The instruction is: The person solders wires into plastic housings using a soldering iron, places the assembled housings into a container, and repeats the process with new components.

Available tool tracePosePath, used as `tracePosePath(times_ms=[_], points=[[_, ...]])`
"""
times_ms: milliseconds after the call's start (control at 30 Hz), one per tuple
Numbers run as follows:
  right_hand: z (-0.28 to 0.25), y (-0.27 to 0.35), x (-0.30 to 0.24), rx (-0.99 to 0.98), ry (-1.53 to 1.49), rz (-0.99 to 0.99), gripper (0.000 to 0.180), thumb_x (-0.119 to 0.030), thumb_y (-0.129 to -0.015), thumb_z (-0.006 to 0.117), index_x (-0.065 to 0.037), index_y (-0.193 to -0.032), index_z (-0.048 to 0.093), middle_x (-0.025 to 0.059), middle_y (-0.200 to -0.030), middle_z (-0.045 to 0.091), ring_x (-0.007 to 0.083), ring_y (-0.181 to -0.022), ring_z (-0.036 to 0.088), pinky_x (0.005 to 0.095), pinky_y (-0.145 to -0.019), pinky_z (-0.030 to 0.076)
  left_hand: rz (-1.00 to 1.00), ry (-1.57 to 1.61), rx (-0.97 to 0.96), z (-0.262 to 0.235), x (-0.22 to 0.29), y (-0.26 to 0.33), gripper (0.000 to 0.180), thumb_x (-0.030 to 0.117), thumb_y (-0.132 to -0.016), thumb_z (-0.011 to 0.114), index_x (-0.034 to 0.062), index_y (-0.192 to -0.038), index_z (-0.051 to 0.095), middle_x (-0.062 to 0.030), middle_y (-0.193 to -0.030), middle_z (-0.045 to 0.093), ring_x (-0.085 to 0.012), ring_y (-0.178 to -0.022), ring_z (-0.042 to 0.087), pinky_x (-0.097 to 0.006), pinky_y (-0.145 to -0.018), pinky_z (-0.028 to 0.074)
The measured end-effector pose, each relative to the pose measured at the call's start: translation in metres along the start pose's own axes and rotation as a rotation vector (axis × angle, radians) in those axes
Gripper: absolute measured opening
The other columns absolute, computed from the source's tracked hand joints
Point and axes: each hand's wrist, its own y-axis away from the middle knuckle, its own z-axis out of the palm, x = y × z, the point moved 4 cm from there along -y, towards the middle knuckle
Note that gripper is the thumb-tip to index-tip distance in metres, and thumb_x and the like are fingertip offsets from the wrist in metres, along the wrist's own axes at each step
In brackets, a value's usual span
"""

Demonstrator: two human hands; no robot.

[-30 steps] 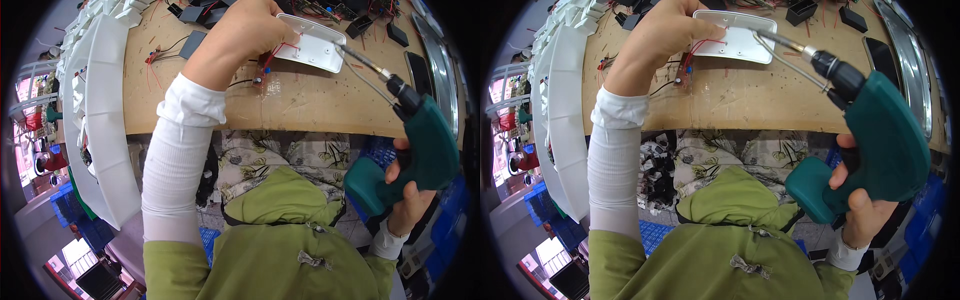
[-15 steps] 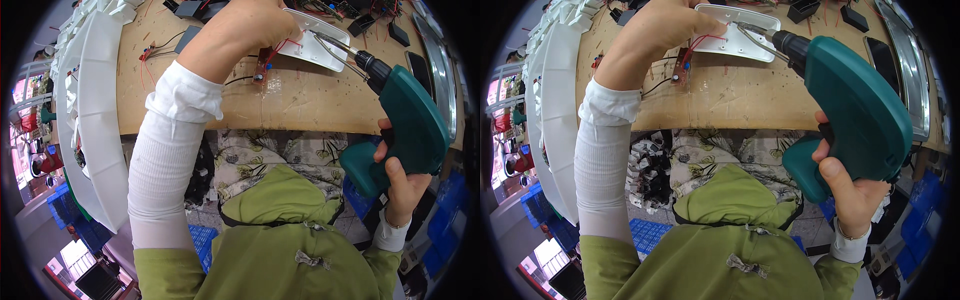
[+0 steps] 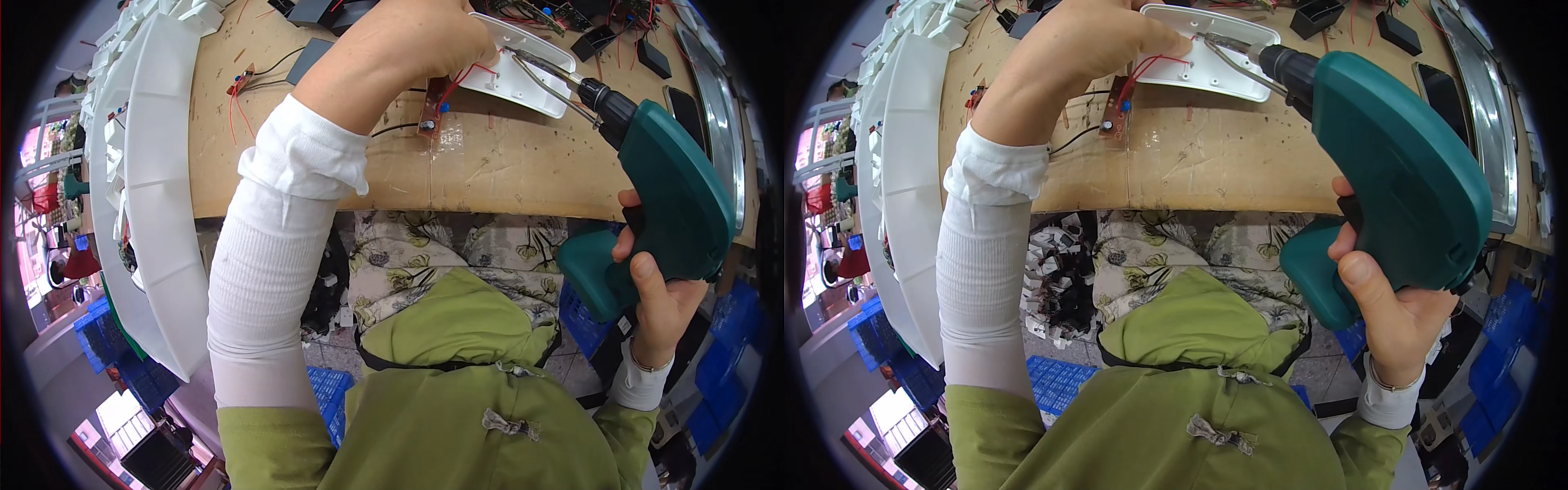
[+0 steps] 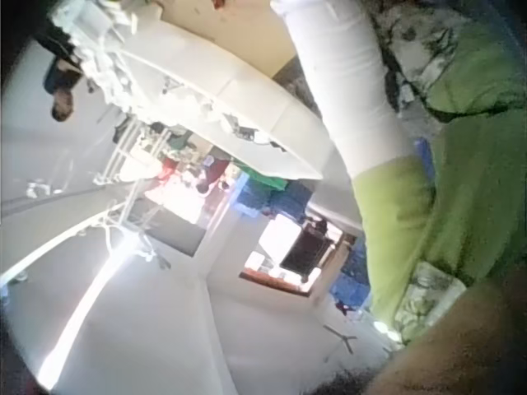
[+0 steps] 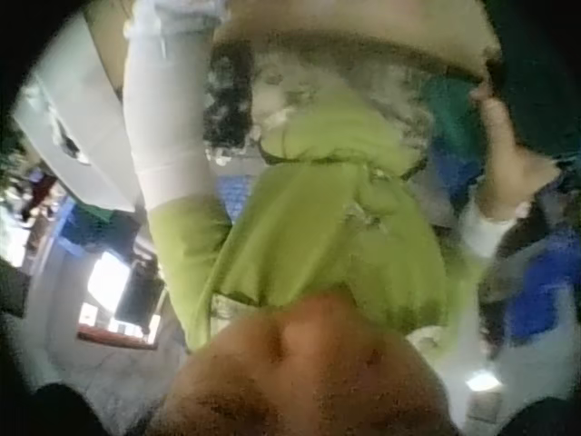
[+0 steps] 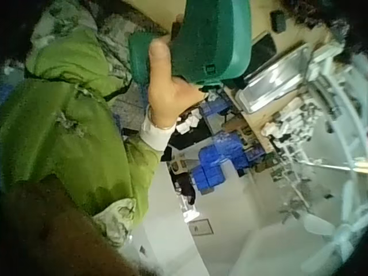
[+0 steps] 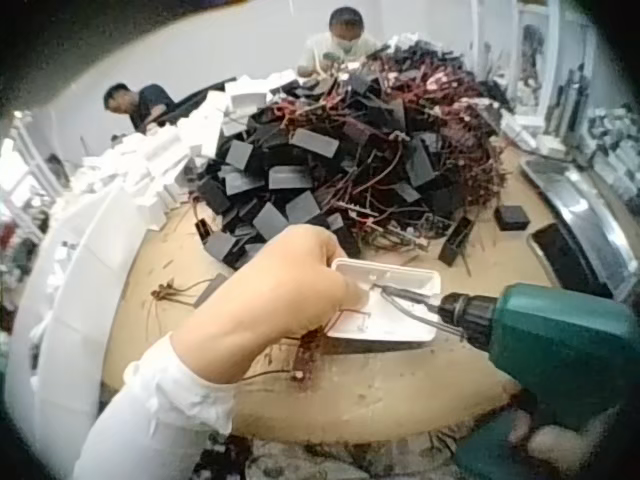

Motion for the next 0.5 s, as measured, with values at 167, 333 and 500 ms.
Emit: tracePosePath(times_ms=[167,333,500], points=[[-0.0007,-0.0007,-0.0006,-0.013,0.012,0.002,0.057,-0.010,-0.075,0.065,0.005,-0.124,0.041,0.0207,-0.107,0.057,0.0151,-0.076,0.057,0.0269,-0.068,0.047,0.001,0.019,0.002,0.0008,-0.0019,-0.0015,0.024,0.011,-0.066,0.068,-0.0083,-0.079,0.061,-0.0161,-0.069,0.061,-0.0206,-0.065,0.058,-0.030,-0.060,0.045],[0.0012,-0.0008,-0.0007,-0.003,0.022,-0.005,0.056,-0.011,-0.075,0.065,0.005,-0.124,0.042,0.0205,-0.107,0.057,0.0152,-0.076,0.057,0.0267,-0.068,0.047,-0.003,0.012,-0.001,0.0003,-0.0028,-0.0009,0.023,0.011,-0.066,0.067,-0.0076,-0.078,0.061,-0.0157,-0.068,0.060,-0.0204,-0.064,0.058,-0.031,-0.060,0.045],[0.0007,-0.0009,-0.0006,-0.003,0.016,-0.005,0.056,-0.011,-0.075,0.065,0.006,-0.124,0.041,0.0201,-0.106,0.057,0.0153,-0.075,0.056,0.0266,-0.067,0.047,0.006,0.000,-0.005,0.0000,-0.0021,-0.0013,0.022,0.011,-0.066,0.067,-0.0074,-0.076,0.061,-0.0161,-0.068,0.061,-0.0206,-0.064,0.058,-0.031,-0.060,0.045]])
